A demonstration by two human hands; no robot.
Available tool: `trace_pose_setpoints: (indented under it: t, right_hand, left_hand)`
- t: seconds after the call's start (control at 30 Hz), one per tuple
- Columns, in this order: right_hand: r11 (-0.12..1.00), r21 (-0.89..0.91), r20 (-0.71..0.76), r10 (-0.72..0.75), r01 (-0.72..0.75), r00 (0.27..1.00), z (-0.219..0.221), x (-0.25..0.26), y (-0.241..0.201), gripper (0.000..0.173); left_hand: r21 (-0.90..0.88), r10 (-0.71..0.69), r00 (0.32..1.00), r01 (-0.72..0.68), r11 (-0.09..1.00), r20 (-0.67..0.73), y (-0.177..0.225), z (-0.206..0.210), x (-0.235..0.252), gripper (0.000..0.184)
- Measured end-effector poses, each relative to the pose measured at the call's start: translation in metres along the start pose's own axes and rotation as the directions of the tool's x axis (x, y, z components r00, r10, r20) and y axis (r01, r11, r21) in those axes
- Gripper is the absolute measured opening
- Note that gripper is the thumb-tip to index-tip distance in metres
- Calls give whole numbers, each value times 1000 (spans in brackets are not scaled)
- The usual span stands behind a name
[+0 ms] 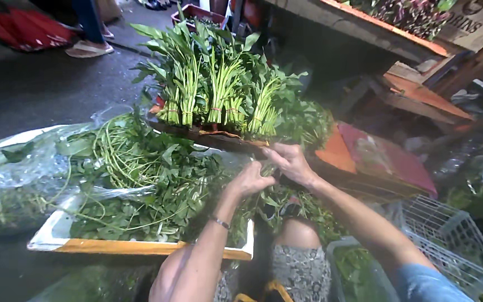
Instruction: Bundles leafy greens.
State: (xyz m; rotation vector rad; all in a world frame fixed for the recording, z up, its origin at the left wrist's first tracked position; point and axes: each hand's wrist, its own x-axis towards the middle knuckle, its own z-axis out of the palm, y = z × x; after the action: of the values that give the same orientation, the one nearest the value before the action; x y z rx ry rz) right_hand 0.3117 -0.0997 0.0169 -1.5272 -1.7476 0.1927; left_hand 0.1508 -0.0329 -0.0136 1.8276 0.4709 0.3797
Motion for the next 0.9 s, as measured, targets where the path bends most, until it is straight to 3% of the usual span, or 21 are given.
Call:
trace_pose_setpoints:
  t: [0.13, 0.2, 0.27, 0.37, 0.43, 0.47, 0.53, 0.6, 0.67, 0.7, 0.73, 0.8, 0.9]
  right_hand:
    - [980, -74, 271, 200, -187, 941, -20, 6, -5, 26]
    - [948, -173, 431, 318, -268, 845, -30, 14, -16, 41]
    - [918, -222, 503, 396, -328, 769, -33, 19, -21, 55]
    - [825, -72, 557, 499, -560, 664, -30, 21, -15, 70]
    - [755, 63, 568, 511, -653, 645, -29, 15, -11, 72]
    - [772, 81, 548, 493, -630, 675, -29, 10, -11, 71]
    - [899, 38, 500, 361, -437, 787, -29, -5, -20, 49]
    - [987, 124, 453, 39, -106, 891, -23, -28, -34, 23]
    - [906, 388, 323, -304, 167, 896, -8, -47, -55, 21]
    - [830, 503, 224, -395, 242, 891, 1, -53, -66, 21]
    - [777, 560, 121, -418, 286, 901, 9, -58, -73, 21]
    - [829, 488, -60, -281, 274, 958, 22, -62, -71, 38]
    - [896, 439, -165, 156, -70, 974, 34, -59, -51, 71]
  left_hand:
    - [136, 2, 995, 12, 991, -102, -6, 7, 3, 30]
    - [209, 22, 996, -4, 978, -81, -10, 6, 4, 29]
    - [290, 15, 999, 1, 957, -50, -7, 5, 4, 30]
    - [299, 70, 989, -28, 954, -129, -12, 7, 6, 39]
    - [243, 52, 972, 5, 970, -228, -14, 4, 5, 34]
    - [221, 32, 958, 33, 975, -286, -15, 1, 5, 33]
    - [182, -30, 924, 107, 978, -382, -17, -7, 4, 37]
    - [148, -80, 891, 161, 976, -447, -18, -12, 5, 41]
    - [140, -76, 865, 166, 976, -495, -19, -11, 5, 39]
    - [128, -75, 857, 162, 978, -509, -19, -11, 5, 39]
    - [109, -74, 849, 153, 982, -524, -20, -10, 4, 39]
    - [59, -64, 825, 117, 991, -562, -20, -8, 3, 38]
    - [48, -50, 796, 99, 994, -603, -17, -9, 2, 40]
